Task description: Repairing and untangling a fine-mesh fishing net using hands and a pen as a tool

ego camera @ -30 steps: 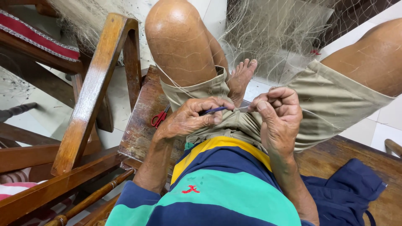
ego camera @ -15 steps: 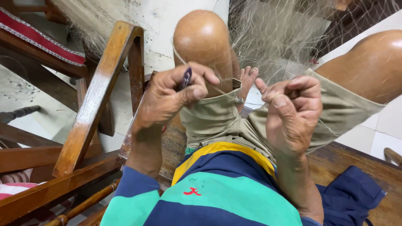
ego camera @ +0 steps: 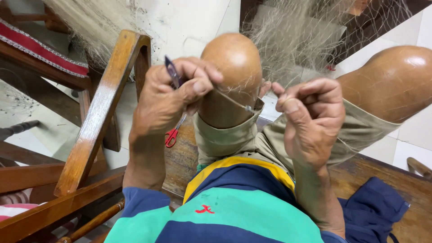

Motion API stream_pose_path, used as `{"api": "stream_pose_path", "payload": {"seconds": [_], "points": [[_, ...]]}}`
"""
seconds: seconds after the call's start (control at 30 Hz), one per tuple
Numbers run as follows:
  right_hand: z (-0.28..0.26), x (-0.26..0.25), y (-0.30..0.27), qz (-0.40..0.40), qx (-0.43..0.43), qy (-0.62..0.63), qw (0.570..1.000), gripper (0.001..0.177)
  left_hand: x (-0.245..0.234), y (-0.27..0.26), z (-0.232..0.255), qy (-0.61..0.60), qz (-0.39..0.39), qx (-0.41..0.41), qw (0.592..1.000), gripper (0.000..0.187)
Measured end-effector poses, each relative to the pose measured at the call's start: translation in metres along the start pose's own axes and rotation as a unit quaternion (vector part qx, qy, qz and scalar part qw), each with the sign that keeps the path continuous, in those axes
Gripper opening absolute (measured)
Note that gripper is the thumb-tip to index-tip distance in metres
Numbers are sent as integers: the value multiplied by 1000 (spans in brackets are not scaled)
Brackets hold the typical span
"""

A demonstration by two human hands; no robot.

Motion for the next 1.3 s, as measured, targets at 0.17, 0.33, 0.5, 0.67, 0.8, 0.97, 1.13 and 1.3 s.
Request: {"api": "stream_pose_path", "payload": {"seconds": [0.17,0.33,0.5,0.67,0.8,0.97,1.13,1.3], "points": [[14,4,-23,11,-6,-36,999,36,-7,-40,-24,-96,77,-31,992,22],[18,5,-30,25,-28,-116,992,35,-6,-49,-74,-114,95,-37,988,17],[19,-6,-41,38,-35,-198,979,29,-13,-58,-71,8,156,-52,986,20],[27,-12,-46,4,-64,-214,975,30,-21,-51,-97,-35,173,-34,984,14],[32,-21,-46,13,-69,-195,978,30,-24,-51,-97,-4,178,-21,984,14],[35,-30,-44,7,-77,-192,978,31,-23,-62,-71,29,182,31,982,13],[32,-27,-46,6,-66,-191,979,31,1,-74,-50,15,150,87,985,9],[37,-31,-52,17,-43,-191,981,34,57,-72,-39,10,108,103,989,8]]}}
Point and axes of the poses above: each hand's wrist, its own y-axis towards the middle knuckle, its own x-axis out of the palm, z = x × y, the point moved 8 cm from there along y, towards the middle knuckle, and after that the axes turned 4 degrees about -x, right-handed, at the moved point
